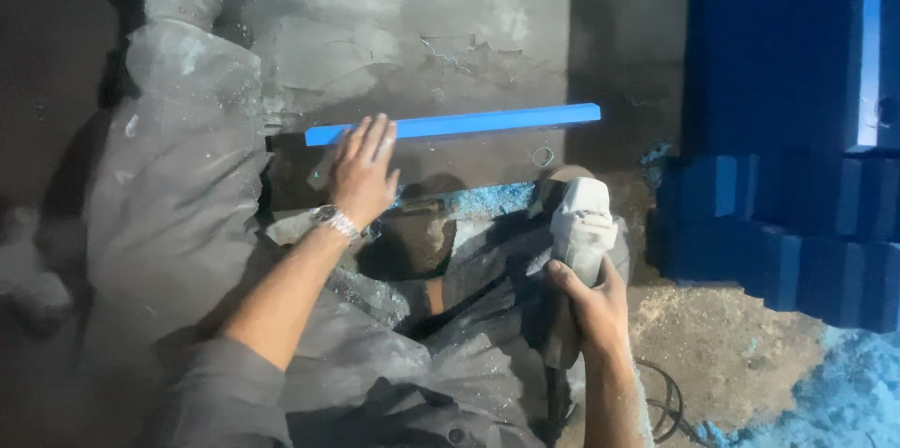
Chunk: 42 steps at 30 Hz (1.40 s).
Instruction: Grinding the edges of blue plastic components using an angle grinder in a manufacturing environment.
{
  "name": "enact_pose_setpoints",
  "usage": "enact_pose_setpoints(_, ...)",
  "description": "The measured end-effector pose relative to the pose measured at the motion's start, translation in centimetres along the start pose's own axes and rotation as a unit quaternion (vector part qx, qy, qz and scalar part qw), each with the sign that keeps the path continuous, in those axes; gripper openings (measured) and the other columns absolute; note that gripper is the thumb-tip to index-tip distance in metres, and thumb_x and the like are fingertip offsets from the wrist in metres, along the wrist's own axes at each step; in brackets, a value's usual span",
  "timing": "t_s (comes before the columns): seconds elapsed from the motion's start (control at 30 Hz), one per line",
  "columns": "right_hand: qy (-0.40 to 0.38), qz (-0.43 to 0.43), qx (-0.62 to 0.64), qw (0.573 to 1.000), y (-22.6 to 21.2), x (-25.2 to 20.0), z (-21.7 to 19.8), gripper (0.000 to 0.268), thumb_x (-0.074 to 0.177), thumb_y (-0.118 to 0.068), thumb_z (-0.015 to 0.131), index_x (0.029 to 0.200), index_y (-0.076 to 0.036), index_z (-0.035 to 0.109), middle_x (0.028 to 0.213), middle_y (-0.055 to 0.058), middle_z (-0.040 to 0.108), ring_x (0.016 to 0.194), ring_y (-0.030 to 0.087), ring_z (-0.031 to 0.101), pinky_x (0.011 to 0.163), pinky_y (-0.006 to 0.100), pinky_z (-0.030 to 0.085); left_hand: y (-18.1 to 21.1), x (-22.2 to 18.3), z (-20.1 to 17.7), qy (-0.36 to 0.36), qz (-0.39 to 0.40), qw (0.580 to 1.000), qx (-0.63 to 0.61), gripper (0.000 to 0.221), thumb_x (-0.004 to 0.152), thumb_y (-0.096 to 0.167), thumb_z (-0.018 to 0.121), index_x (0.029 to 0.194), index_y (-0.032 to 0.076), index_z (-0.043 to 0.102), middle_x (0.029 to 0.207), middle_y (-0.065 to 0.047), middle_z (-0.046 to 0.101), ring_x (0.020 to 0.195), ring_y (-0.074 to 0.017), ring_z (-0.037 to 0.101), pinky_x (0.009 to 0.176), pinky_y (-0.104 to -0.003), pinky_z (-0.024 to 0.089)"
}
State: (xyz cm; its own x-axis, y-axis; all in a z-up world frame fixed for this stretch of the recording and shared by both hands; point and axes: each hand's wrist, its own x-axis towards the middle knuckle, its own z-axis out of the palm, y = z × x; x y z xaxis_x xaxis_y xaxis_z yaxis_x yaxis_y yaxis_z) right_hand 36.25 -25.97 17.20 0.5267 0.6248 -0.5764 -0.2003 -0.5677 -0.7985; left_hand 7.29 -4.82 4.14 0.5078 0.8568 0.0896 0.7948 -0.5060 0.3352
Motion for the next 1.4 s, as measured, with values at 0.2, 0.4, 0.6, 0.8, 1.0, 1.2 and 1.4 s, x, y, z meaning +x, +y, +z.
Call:
enact_pose_setpoints(0.2,0.009,0.004,0.016,1.000,-1.1,-1.3,0.3,0.054,0.077,-0.015,0.082,0.126,-0.001,0.064,0.103,0.007,0.073,0.088,0.016,0.068,0.078,0.030,0.054,4.4,4.5,4.3,0.014,0.032,0.997,-0.072,0.081,0.073,0.024,0.083,0.146,0.008,0.050,0.146,-0.013,0.052,0.136,-0.0350,0.046,0.116,-0.055,0.031)
enact_pose_setpoints(0.4,0.023,-0.029,0.068,0.997,1.1,-1.7,-4.2,0.055,0.081,-0.014,0.074,0.130,0.004,0.059,0.109,0.013,0.070,0.093,0.022,0.067,0.082,0.034,0.054,9.4,9.5,9.5,-0.069,0.029,0.995,-0.064,0.056,0.093,0.010,0.073,0.146,0.020,0.059,0.131,-0.005,0.062,0.126,-0.0304,0.056,0.109,-0.051,0.047)
enact_pose_setpoints(0.6,-0.047,-0.109,0.222,0.968,-0.2,-4.4,-7.1,0.071,0.082,-0.019,0.062,0.142,0.015,0.044,0.116,0.030,0.063,0.101,0.039,0.066,0.093,0.051,0.056,8.6,5.5,10.3,-0.098,0.114,0.986,-0.079,0.066,0.079,0.017,0.080,0.141,0.023,0.058,0.139,-0.011,0.057,0.128,-0.0362,0.053,0.105,-0.055,0.044)
enact_pose_setpoints(0.8,-0.088,-0.124,0.392,0.907,-0.8,-5.6,-7.7,0.079,0.083,-0.022,0.070,0.144,0.017,0.038,0.126,0.034,0.060,0.113,0.042,0.066,0.093,0.057,0.056,7.4,5.1,8.2,-0.082,0.027,0.993,-0.085,0.106,0.054,0.045,0.096,0.146,0.027,0.047,0.147,-0.021,0.043,0.139,-0.0459,0.031,0.112,-0.070,0.016)
enact_pose_setpoints(1.0,-0.052,-0.161,0.239,0.956,1.4,-3.0,-11.3,0.080,0.087,-0.020,0.070,0.152,0.014,0.037,0.120,0.026,0.060,0.101,0.035,0.063,0.090,0.044,0.055,6.3,3.4,8.2,-0.138,0.002,0.990,-0.042,0.113,0.056,0.031,0.094,0.156,0.033,0.042,0.151,-0.007,0.045,0.141,-0.0373,0.037,0.117,-0.065,0.021)
enact_pose_setpoints(1.2,0.005,-0.288,-0.186,0.940,-2.3,7.2,-10.7,0.100,0.084,-0.014,0.083,0.165,-0.001,0.025,0.150,0.021,0.050,0.133,0.035,0.055,0.108,0.041,0.048,3.4,4.2,7.0,-0.123,0.002,0.991,-0.055,0.116,0.052,0.038,0.098,0.153,0.028,0.041,0.148,-0.010,0.045,0.136,-0.0353,0.040,0.115,-0.068,0.021)
enact_pose_setpoints(1.4,0.117,-0.351,-0.483,0.793,-3.4,17.3,-7.0,0.102,0.084,-0.020,0.086,0.164,-0.009,0.023,0.128,0.027,0.047,0.109,0.047,0.059,0.088,0.050,0.053,2.5,4.0,5.9,-0.136,0.013,0.988,-0.074,0.113,0.055,0.038,0.096,0.154,0.030,0.040,0.152,-0.008,0.044,0.141,-0.0341,0.040,0.115,-0.066,0.023)
